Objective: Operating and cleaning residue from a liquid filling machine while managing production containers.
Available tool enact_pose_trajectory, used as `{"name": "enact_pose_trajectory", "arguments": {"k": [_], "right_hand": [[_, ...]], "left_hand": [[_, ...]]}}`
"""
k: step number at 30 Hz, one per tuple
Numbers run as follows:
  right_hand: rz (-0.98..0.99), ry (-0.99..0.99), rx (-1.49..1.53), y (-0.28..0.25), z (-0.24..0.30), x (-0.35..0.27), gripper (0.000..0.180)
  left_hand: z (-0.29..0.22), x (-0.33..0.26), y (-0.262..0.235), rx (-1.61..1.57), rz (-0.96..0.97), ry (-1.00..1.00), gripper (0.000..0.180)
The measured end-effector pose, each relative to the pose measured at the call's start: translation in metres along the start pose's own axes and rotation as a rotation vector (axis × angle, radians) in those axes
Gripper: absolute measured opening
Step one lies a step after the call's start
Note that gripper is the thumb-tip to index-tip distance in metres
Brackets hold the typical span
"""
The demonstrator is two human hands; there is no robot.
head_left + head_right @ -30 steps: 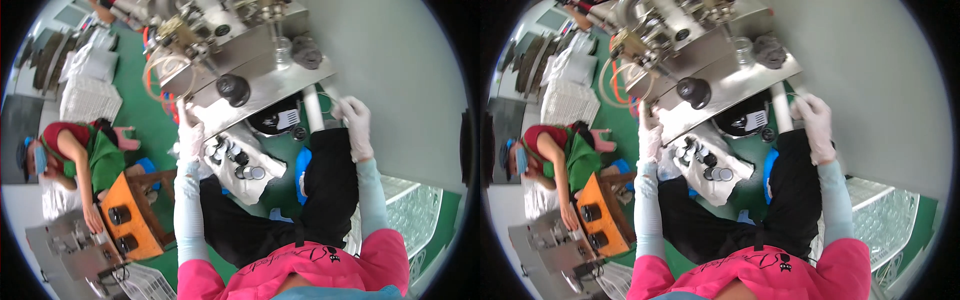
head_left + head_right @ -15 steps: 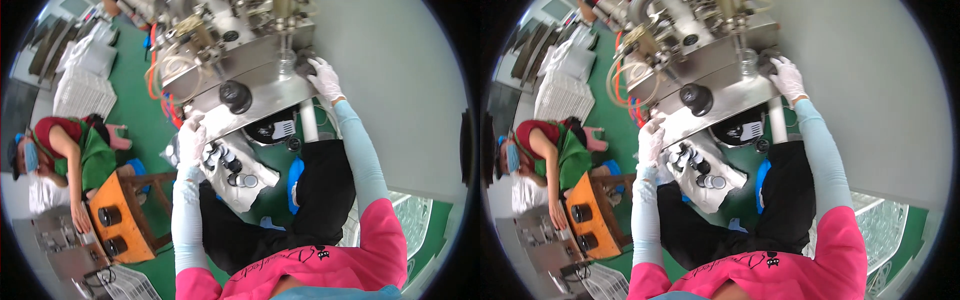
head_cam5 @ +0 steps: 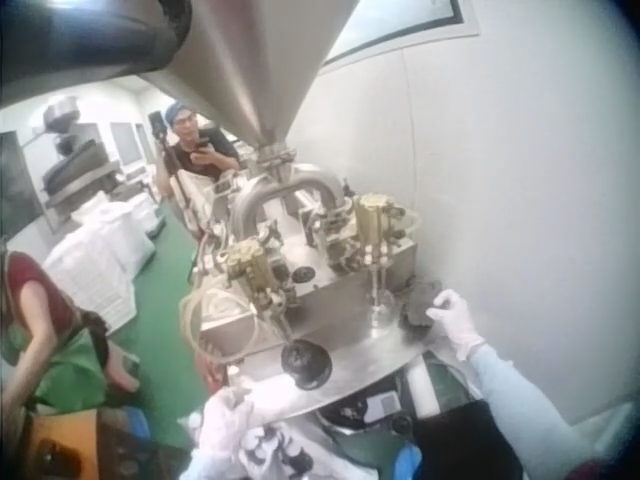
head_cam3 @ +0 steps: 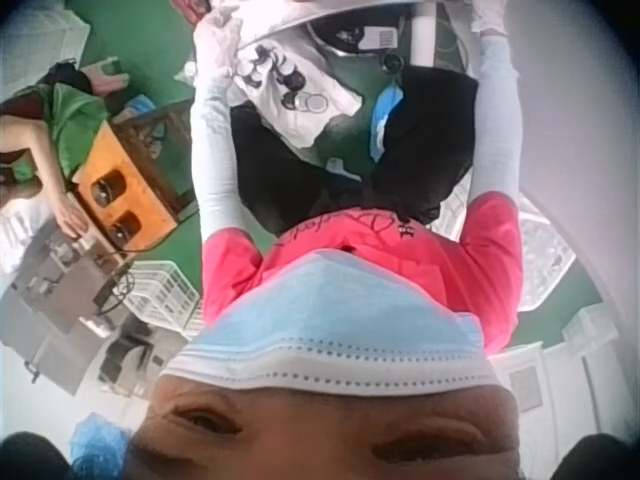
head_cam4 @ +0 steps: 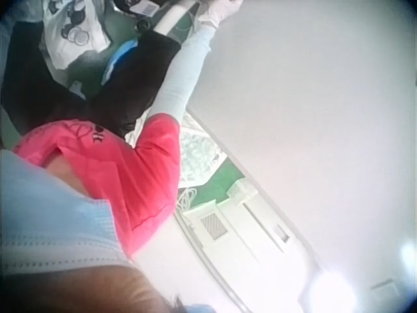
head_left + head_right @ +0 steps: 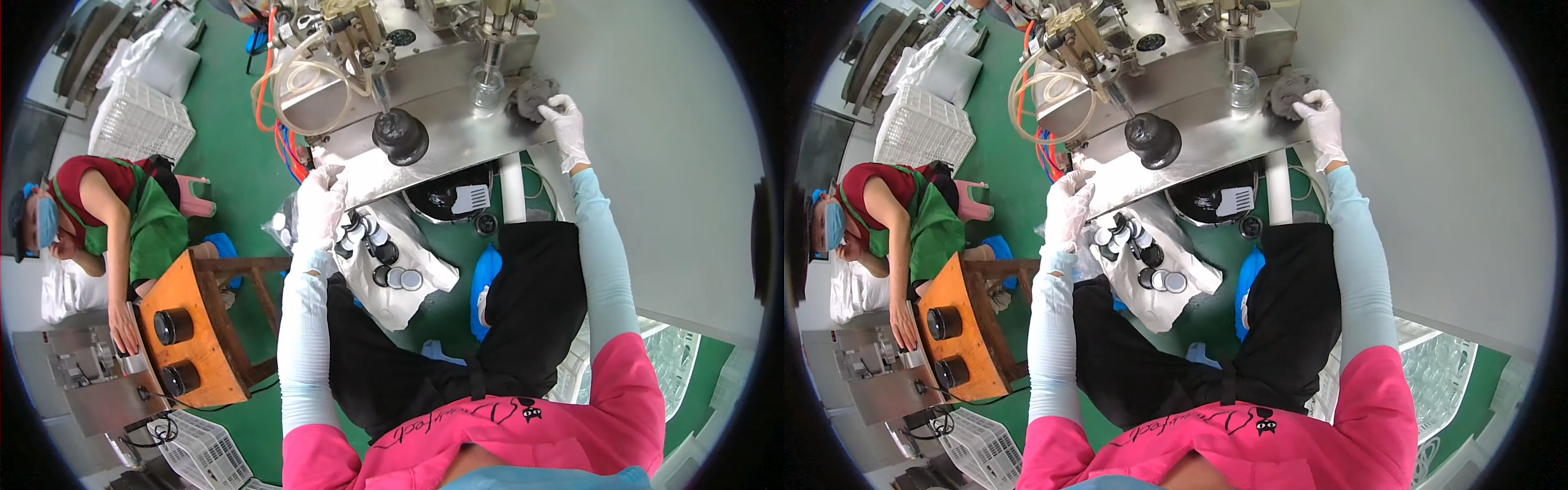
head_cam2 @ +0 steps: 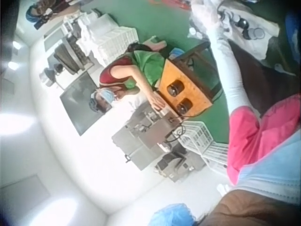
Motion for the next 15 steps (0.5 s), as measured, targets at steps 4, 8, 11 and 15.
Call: {"name": "enact_pose_trajectory", "arguments": {"k": [4, 8, 11, 15], "right_hand": [[-0.026, -0.047, -0.596, 0.010, 0.007, -0.005, 0.029], [-0.123, -0.276, -0.692, 0.010, 0.037, -0.012, 0.029], [-0.119, -0.214, -0.579, 0.010, 0.038, -0.011, 0.028], [-0.076, -0.115, -0.431, 0.016, 0.037, -0.009, 0.021]], "left_hand": [[0.011, 0.004, 0.000, 0.094, 0.019, -0.043, 0.032], [0.008, 0.005, -0.001, 0.083, -0.001, -0.041, 0.031], [0.007, 0.005, 0.000, 0.078, -0.003, -0.060, 0.031], [0.006, 0.006, 0.001, -0.011, -0.022, -0.029, 0.029]]}}
Point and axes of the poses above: each hand's wrist, its own x-axis towards the middle knuckle, its own y-axis out of the palm, z = x × y, the point moved 8 cm from there along x, towards the middle knuckle, and after that the axes turned 3 degrees about y, right-handed, at the moved point
